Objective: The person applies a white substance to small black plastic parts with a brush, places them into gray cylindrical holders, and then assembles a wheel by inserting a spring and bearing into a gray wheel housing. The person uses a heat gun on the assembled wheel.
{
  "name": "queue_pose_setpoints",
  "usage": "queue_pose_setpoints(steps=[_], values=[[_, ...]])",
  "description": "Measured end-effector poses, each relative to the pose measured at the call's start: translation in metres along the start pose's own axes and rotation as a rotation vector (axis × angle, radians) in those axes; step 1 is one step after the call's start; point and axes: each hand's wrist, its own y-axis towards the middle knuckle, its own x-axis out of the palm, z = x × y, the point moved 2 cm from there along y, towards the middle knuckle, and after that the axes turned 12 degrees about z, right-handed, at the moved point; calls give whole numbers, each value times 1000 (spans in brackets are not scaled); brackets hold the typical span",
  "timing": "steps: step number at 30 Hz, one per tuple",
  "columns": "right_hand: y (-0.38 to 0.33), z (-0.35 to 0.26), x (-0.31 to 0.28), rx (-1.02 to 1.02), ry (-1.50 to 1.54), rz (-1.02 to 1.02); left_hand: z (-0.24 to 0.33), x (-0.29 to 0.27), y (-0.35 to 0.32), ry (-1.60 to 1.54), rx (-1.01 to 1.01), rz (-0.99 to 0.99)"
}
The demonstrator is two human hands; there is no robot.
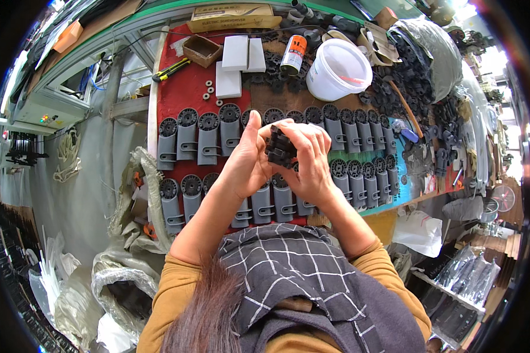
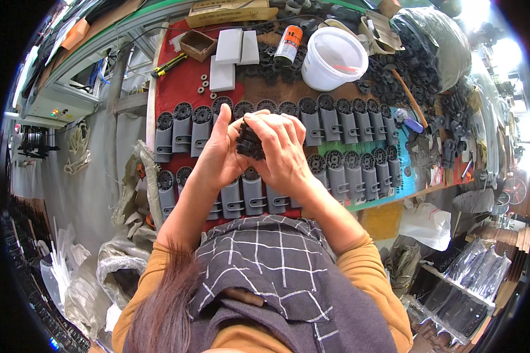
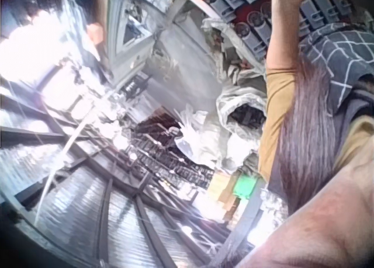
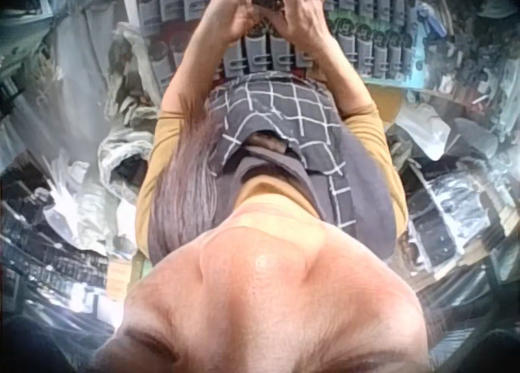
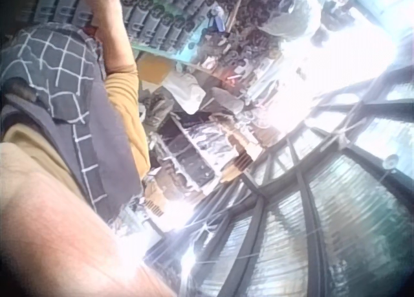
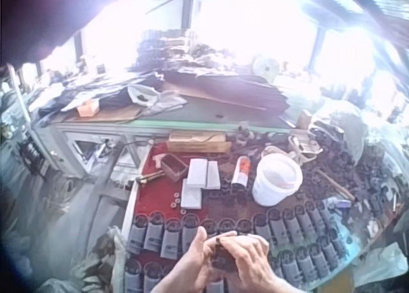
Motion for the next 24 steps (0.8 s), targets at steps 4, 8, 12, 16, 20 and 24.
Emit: queue_pose_setpoints(steps=[4, 8, 12, 16, 20, 24], values=[[-4, -10, -5, 9, 75, -46, -6, -6, -13, 195, 146, 87], [-14, -15, -4, 74, 272, 25, -14, -6, -23, 51, 31, -4], [-21, -17, -7, 161, 244, -38, -19, -6, -30, 118, 33, 138], [-19, -20, -13, 41, 83, -93, -22, -4, -33, 112, 44, 123], [-19, -23, -15, 62, 8, -192, -28, -6, -30, 201, 94, 283], [-23, -27, -19, 36, -141, -83, -26, -5, -31, 238, 161, 219]])
